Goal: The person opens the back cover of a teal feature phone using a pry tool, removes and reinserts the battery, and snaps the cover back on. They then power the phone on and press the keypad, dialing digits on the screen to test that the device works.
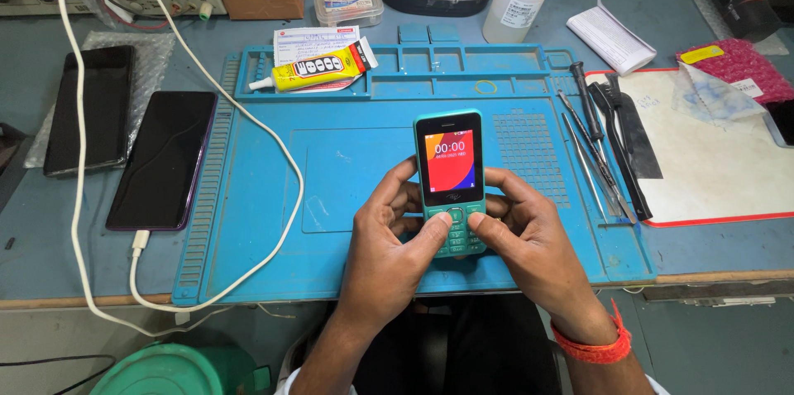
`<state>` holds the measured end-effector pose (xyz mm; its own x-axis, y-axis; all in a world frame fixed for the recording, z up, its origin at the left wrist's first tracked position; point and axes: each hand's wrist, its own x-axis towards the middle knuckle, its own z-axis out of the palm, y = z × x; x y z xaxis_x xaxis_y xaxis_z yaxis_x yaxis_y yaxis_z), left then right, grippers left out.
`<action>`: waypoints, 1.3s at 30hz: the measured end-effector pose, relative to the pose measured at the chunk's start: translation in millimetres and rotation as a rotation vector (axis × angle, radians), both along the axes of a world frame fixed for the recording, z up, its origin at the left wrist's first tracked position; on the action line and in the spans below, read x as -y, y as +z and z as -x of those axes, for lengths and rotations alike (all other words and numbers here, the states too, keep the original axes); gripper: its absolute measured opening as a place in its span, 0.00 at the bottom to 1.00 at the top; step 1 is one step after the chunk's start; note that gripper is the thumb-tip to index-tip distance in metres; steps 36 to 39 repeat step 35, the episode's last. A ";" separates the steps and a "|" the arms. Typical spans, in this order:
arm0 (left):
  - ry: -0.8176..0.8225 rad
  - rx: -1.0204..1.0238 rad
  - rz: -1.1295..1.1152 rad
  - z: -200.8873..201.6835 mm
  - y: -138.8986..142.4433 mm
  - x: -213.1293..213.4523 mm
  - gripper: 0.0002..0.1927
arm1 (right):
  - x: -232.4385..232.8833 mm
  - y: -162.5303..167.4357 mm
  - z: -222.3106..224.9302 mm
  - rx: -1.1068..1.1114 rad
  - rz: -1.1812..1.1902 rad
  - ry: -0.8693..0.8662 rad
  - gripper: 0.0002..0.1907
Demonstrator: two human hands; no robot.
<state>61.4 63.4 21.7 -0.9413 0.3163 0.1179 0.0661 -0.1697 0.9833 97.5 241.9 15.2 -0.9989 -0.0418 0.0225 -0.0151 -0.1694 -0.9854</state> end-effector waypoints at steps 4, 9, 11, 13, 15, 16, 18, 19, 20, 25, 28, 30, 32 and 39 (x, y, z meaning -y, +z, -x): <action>0.005 0.003 0.002 0.3 0.6 -0.3 0.33 | -0.1 -0.8 -0.1 -0.006 -0.008 -0.003 0.25; 0.008 0.004 0.024 0.0 1.7 0.0 0.33 | -0.6 -2.2 0.1 -0.009 -0.006 -0.005 0.26; 0.013 0.007 0.026 0.1 1.7 -0.1 0.33 | -0.8 -2.9 0.1 -0.003 -0.003 -0.005 0.25; 0.019 0.008 0.019 0.5 1.7 -0.8 0.33 | -1.0 -3.2 -0.2 -0.003 -0.017 -0.005 0.25; 0.016 0.003 0.020 0.7 1.4 -0.8 0.33 | -0.7 -3.7 -0.4 -0.005 -0.026 -0.004 0.25; 0.015 0.000 0.020 0.8 1.4 -0.8 0.32 | -0.6 -3.7 -0.4 -0.005 -0.029 -0.004 0.25; 0.020 0.000 0.018 0.8 1.2 -1.4 0.32 | -0.7 -3.8 -0.6 -0.009 -0.029 -0.003 0.25; 0.022 0.001 0.017 0.6 1.0 -1.6 0.32 | -0.6 -3.9 -0.8 -0.012 -0.026 -0.003 0.25; 0.021 0.001 0.015 0.6 1.1 -1.6 0.32 | -0.6 -3.7 -0.7 -0.015 -0.022 -0.002 0.26; 0.009 0.010 -0.002 0.1 0.7 -0.7 0.33 | -0.1 -2.4 -0.5 -0.007 -0.018 -0.007 0.25; 0.009 0.025 0.000 0.3 0.5 -1.0 0.33 | 0.0 -1.7 -0.6 -0.003 -0.017 -0.006 0.25; 0.006 0.018 -0.001 0.5 0.6 -1.0 0.33 | 0.1 -1.3 -0.5 -0.008 -0.015 0.000 0.25; 0.004 0.012 0.008 0.4 0.8 -0.7 0.33 | 0.0 -1.1 -0.7 -0.013 -0.018 0.003 0.26; 0.001 0.006 0.024 0.1 1.3 0.1 0.33 | -0.1 -1.4 -0.8 -0.026 -0.024 0.010 0.26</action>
